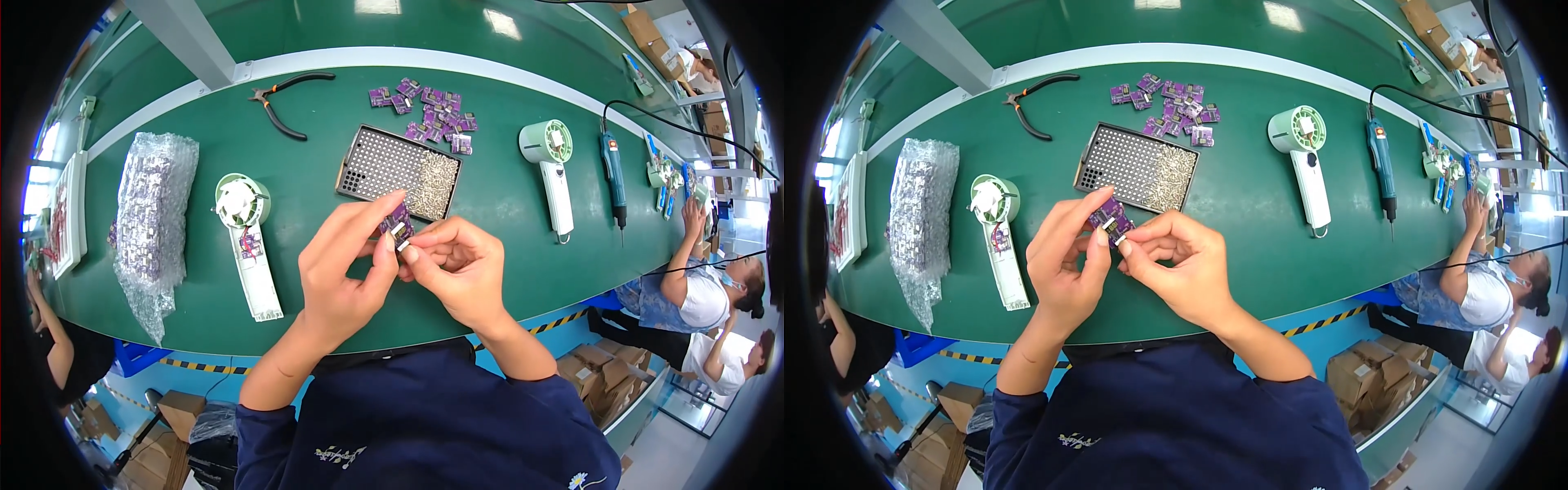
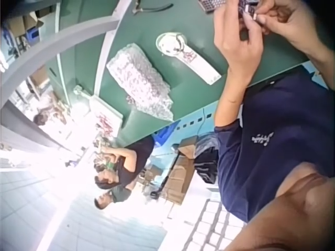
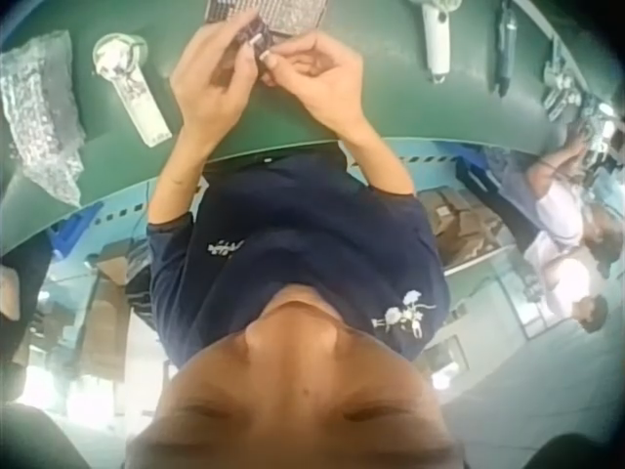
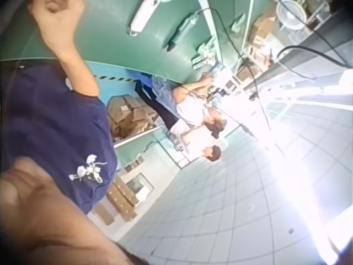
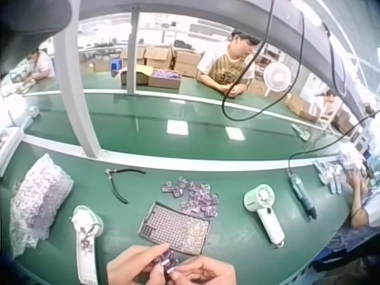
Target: The person assembles small handheld electronic fans by installing circuit boards into fan housings, connecting wires, and attaching fan blades. The assembly is completed using an electric screwdriver and diagonal pliers to secure the components with screws.
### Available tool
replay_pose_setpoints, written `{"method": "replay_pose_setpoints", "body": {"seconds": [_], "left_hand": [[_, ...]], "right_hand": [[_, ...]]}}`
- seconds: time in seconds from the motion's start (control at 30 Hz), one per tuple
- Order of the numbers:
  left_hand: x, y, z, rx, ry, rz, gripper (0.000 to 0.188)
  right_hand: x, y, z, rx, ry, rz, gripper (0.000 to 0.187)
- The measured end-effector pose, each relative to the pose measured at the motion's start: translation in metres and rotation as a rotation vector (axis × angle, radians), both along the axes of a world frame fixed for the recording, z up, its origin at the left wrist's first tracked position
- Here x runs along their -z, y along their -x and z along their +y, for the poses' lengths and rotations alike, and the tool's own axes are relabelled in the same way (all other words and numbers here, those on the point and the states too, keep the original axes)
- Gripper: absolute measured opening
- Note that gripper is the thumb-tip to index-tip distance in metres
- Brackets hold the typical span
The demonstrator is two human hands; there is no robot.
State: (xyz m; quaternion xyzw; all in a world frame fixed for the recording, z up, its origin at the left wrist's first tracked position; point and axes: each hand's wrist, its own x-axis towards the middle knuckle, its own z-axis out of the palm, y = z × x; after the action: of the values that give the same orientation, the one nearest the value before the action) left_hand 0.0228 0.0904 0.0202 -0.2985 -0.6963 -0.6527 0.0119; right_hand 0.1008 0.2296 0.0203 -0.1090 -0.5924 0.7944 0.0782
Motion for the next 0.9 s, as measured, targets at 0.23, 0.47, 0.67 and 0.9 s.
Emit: {"method": "replay_pose_setpoints", "body": {"seconds": [0.23, 0.47, 0.67, 0.9], "left_hand": [[0.001, 0.002, 0.000, 0.018, -0.024, -0.043, 0.043], [0.002, 0.001, -0.002, -0.003, 0.001, 0.006, 0.043], [0.002, -0.001, 0.002, 0.018, -0.022, 0.009, 0.042], [0.003, 0.000, 0.000, -0.007, 0.049, 0.109, 0.044]], "right_hand": [[0.000, 0.001, 0.001, 0.006, -0.028, 0.004, 0.010], [-0.012, 0.000, 0.004, -0.049, -0.037, -0.081, 0.013], [-0.008, -0.003, 0.005, -0.019, 0.011, -0.084, 0.011], [-0.004, -0.004, 0.004, 0.069, -0.301, 0.012, 0.016]]}}
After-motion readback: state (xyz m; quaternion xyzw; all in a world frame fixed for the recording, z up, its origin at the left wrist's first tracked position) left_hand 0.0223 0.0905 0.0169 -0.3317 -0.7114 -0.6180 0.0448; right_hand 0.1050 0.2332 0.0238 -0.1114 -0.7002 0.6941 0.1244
